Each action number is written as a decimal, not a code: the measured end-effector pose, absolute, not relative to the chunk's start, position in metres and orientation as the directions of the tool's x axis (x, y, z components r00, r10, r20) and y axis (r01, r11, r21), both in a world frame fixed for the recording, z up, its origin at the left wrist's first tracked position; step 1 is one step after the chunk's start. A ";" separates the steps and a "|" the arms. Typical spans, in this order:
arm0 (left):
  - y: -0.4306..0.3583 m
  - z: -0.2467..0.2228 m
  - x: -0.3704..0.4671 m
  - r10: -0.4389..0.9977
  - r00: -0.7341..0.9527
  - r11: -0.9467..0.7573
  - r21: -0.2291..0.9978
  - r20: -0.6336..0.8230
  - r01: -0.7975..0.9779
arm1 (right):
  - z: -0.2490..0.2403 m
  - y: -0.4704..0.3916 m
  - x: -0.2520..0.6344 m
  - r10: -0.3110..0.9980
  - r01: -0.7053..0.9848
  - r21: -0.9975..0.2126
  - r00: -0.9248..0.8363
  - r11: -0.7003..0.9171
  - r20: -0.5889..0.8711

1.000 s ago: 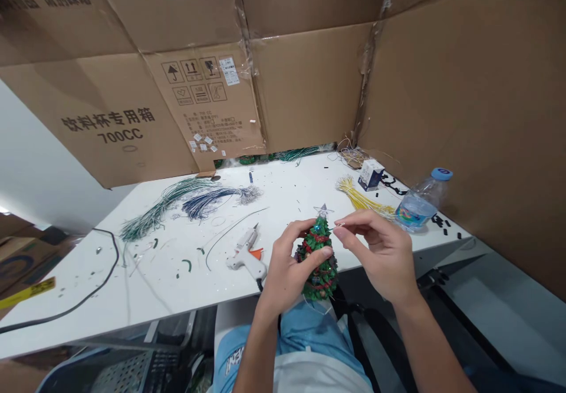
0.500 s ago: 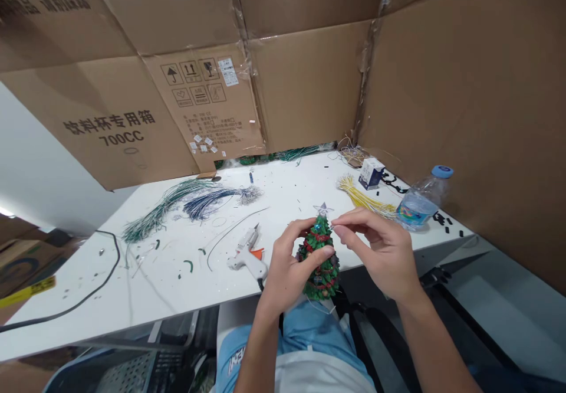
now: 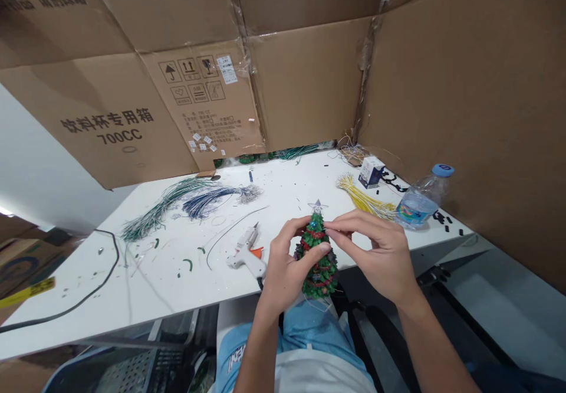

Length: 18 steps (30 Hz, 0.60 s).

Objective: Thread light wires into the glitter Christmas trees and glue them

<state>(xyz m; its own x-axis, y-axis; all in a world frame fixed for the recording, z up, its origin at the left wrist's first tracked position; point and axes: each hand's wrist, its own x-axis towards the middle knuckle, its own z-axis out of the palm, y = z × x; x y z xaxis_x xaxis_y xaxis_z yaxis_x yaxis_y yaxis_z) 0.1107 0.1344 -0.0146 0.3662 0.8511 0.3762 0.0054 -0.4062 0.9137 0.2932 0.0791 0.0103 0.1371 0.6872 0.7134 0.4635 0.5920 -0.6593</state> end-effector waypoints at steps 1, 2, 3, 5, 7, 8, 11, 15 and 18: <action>0.134 -0.014 0.111 0.852 0.365 -0.407 0.913 0.377 0.007 | 0.010 0.079 0.293 0.694 0.472 -0.665 0.144 0.579 0.706; 0.134 -0.014 0.110 0.852 0.360 -0.411 0.912 0.380 0.009 | 0.010 0.079 0.292 0.702 0.477 -0.675 0.155 0.563 0.695; 0.134 -0.014 0.110 0.852 0.356 -0.416 0.909 0.384 0.014 | 0.010 0.079 0.292 0.708 0.480 -0.684 0.168 0.549 0.686; 0.134 -0.014 0.110 0.853 0.349 -0.422 0.906 0.388 0.025 | 0.009 0.079 0.293 0.707 0.490 -0.689 0.189 0.534 0.682; 0.133 -0.015 0.109 0.853 0.350 -0.424 0.905 0.388 0.030 | 0.009 0.078 0.293 0.696 0.514 -0.668 0.177 0.538 0.696; 0.133 -0.015 0.109 0.852 0.351 -0.424 0.905 0.388 0.029 | 0.010 0.078 0.293 0.689 0.528 -0.652 0.161 0.544 0.706; 0.132 -0.017 0.109 0.851 0.348 -0.431 0.902 0.394 0.032 | 0.010 0.078 0.290 0.671 0.555 -0.613 0.126 0.562 0.731; 0.133 -0.018 0.109 0.851 0.332 -0.449 0.892 0.408 0.054 | 0.010 0.078 0.287 0.658 0.574 -0.596 0.127 0.561 0.742; 0.132 -0.017 0.109 0.851 0.323 -0.459 0.885 0.414 0.074 | 0.010 0.079 0.286 0.645 0.596 -0.574 0.120 0.561 0.755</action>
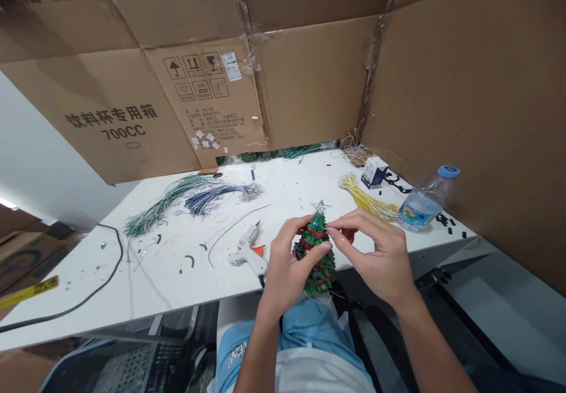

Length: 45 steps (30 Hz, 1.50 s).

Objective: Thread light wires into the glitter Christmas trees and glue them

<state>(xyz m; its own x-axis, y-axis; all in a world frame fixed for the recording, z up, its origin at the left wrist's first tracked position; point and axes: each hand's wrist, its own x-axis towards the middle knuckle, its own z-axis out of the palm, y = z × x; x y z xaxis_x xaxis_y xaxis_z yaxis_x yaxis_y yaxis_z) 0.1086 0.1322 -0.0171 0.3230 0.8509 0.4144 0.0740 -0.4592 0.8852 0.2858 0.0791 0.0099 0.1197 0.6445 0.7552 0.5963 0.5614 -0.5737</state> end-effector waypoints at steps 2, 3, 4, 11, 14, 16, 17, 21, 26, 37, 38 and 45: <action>0.131 -0.016 0.108 0.850 0.308 -0.473 0.876 0.426 0.094 | 0.010 0.079 0.285 0.631 0.610 -0.555 0.113 0.566 0.768; 0.130 -0.015 0.108 0.848 0.302 -0.484 0.869 0.435 0.105 | 0.009 0.079 0.285 0.625 0.615 -0.546 0.109 0.569 0.773; 0.130 -0.014 0.107 0.845 0.298 -0.494 0.861 0.445 0.116 | 0.009 0.079 0.285 0.620 0.620 -0.538 0.105 0.571 0.778; 0.127 -0.011 0.107 0.803 0.275 -0.582 0.794 0.528 0.175 | 0.005 0.079 0.281 0.602 0.657 -0.499 0.084 0.566 0.794; 0.127 -0.011 0.106 0.769 0.279 -0.634 0.743 0.575 0.215 | 0.005 0.079 0.281 0.591 0.677 -0.472 0.067 0.565 0.804; 0.126 -0.010 0.106 0.746 0.285 -0.664 0.707 0.602 0.244 | 0.006 0.079 0.281 0.591 0.685 -0.466 0.065 0.560 0.804; 0.126 -0.009 0.106 0.736 0.287 -0.676 0.690 0.614 0.258 | 0.006 0.079 0.282 0.591 0.689 -0.465 0.064 0.556 0.804; 0.124 -0.008 0.106 0.702 0.294 -0.712 0.633 0.648 0.305 | 0.006 0.079 0.283 0.579 0.703 -0.440 0.050 0.558 0.814; 0.122 -0.004 0.105 0.674 0.322 -0.738 0.585 0.665 0.336 | 0.003 0.081 0.283 0.585 0.674 -0.467 0.062 0.573 0.808; 0.114 0.011 0.104 0.628 0.387 -0.770 0.468 0.675 0.433 | 0.002 0.080 0.277 0.606 0.630 -0.557 0.167 0.541 0.778; 0.114 0.010 0.104 0.626 0.388 -0.771 0.464 0.677 0.435 | 0.002 0.080 0.276 0.611 0.626 -0.565 0.173 0.538 0.773; 0.120 0.002 0.106 0.634 0.338 -0.763 0.493 0.696 0.418 | 0.002 0.083 0.271 0.676 0.535 -0.684 0.256 0.496 0.691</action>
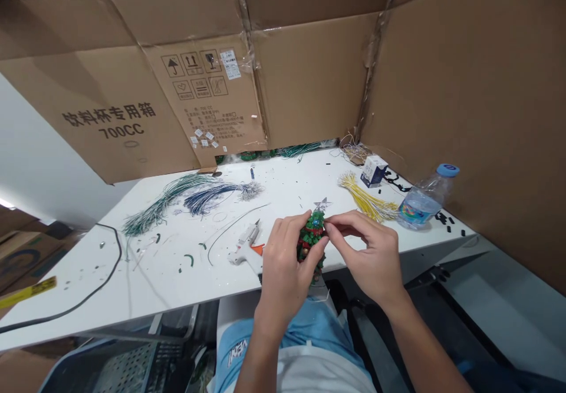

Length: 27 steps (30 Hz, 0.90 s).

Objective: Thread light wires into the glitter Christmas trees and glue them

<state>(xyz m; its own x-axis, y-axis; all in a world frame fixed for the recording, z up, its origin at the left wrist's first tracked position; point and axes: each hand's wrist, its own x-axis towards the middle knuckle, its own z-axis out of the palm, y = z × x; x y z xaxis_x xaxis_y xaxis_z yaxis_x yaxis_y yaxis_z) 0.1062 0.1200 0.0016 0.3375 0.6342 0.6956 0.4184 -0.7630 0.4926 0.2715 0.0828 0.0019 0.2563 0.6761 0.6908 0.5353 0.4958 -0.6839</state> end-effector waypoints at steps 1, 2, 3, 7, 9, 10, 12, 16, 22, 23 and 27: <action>0.121 0.001 0.106 0.636 0.340 -0.762 0.493 0.693 0.421 | 0.002 0.083 0.271 0.690 0.519 -0.701 0.260 0.489 0.675; 0.121 0.000 0.106 0.635 0.342 -0.762 0.490 0.692 0.423 | 0.002 0.083 0.271 0.700 0.508 -0.713 0.264 0.483 0.663; 0.121 0.000 0.106 0.633 0.345 -0.764 0.485 0.694 0.427 | 0.002 0.082 0.271 0.706 0.500 -0.722 0.270 0.478 0.655; 0.121 0.000 0.106 0.611 0.348 -0.773 0.441 0.711 0.456 | 0.001 0.082 0.270 0.723 0.459 -0.765 0.314 0.452 0.615; 0.120 0.000 0.106 0.595 0.355 -0.776 0.400 0.721 0.488 | -0.001 0.082 0.269 0.737 0.428 -0.795 0.341 0.430 0.583; 0.119 0.000 0.106 0.587 0.360 -0.775 0.376 0.725 0.508 | -0.001 0.083 0.268 0.744 0.416 -0.807 0.353 0.419 0.568; 0.117 0.002 0.107 0.572 0.370 -0.772 0.327 0.732 0.545 | -0.002 0.083 0.267 0.749 0.399 -0.824 0.374 0.403 0.548; 0.110 0.008 0.110 0.539 0.385 -0.759 0.234 0.749 0.607 | -0.004 0.083 0.264 0.736 0.366 -0.842 0.421 0.397 0.530; 0.105 0.015 0.112 0.524 0.441 -0.729 0.115 0.729 0.675 | -0.005 0.085 0.261 0.754 0.283 -0.883 0.461 0.374 0.467; 0.105 0.015 0.113 0.518 0.444 -0.725 0.100 0.731 0.681 | -0.006 0.085 0.260 0.758 0.272 -0.889 0.465 0.369 0.457; 0.106 0.014 0.113 0.505 0.440 -0.713 0.072 0.743 0.698 | -0.009 0.087 0.258 0.767 0.238 -0.900 0.472 0.364 0.435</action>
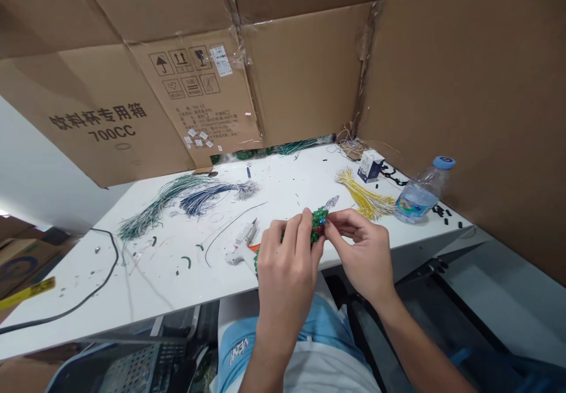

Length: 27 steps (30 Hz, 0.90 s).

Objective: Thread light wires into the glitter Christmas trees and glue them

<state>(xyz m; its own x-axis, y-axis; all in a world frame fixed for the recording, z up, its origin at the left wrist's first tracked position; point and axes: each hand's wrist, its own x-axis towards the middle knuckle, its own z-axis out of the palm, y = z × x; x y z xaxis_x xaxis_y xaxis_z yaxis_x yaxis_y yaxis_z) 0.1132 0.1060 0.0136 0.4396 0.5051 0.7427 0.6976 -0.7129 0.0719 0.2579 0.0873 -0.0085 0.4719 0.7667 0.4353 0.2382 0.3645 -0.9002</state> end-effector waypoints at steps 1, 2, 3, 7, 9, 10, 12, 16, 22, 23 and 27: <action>0.107 0.013 0.113 0.507 0.434 -0.714 0.081 0.745 0.695 | -0.009 0.088 0.258 0.765 0.235 -0.900 0.473 0.367 0.436; 0.108 0.012 0.113 0.511 0.425 -0.721 0.103 0.747 0.685 | -0.008 0.088 0.258 0.762 0.236 -0.897 0.474 0.373 0.441; 0.110 0.010 0.112 0.517 0.413 -0.732 0.138 0.750 0.667 | -0.008 0.088 0.258 0.758 0.241 -0.893 0.472 0.379 0.449; 0.116 0.005 0.111 0.544 0.344 -0.784 0.316 0.766 0.535 | 0.000 0.084 0.265 0.755 0.305 -0.862 0.419 0.406 0.504; 0.118 0.003 0.112 0.559 0.319 -0.792 0.378 0.766 0.480 | 0.005 0.080 0.268 0.749 0.355 -0.833 0.379 0.424 0.543; 0.118 0.003 0.113 0.566 0.310 -0.792 0.400 0.764 0.461 | 0.007 0.078 0.270 0.741 0.382 -0.815 0.363 0.435 0.565; 0.118 0.002 0.113 0.579 0.299 -0.791 0.434 0.758 0.431 | 0.010 0.075 0.271 0.714 0.439 -0.775 0.341 0.454 0.612; 0.117 0.001 0.113 0.589 0.279 -0.791 0.472 0.758 0.389 | 0.013 0.071 0.267 0.628 0.556 -0.666 0.299 0.497 0.718; 0.118 -0.001 0.112 0.590 0.242 -0.792 0.493 0.770 0.361 | 0.014 0.067 0.260 0.541 0.651 -0.563 0.267 0.509 0.798; 0.118 -0.001 0.112 0.589 0.237 -0.793 0.496 0.773 0.354 | 0.015 0.067 0.260 0.537 0.654 -0.559 0.266 0.510 0.800; 0.119 -0.002 0.111 0.573 0.238 -0.807 0.488 0.784 0.334 | 0.015 0.066 0.259 0.537 0.655 -0.558 0.264 0.511 0.801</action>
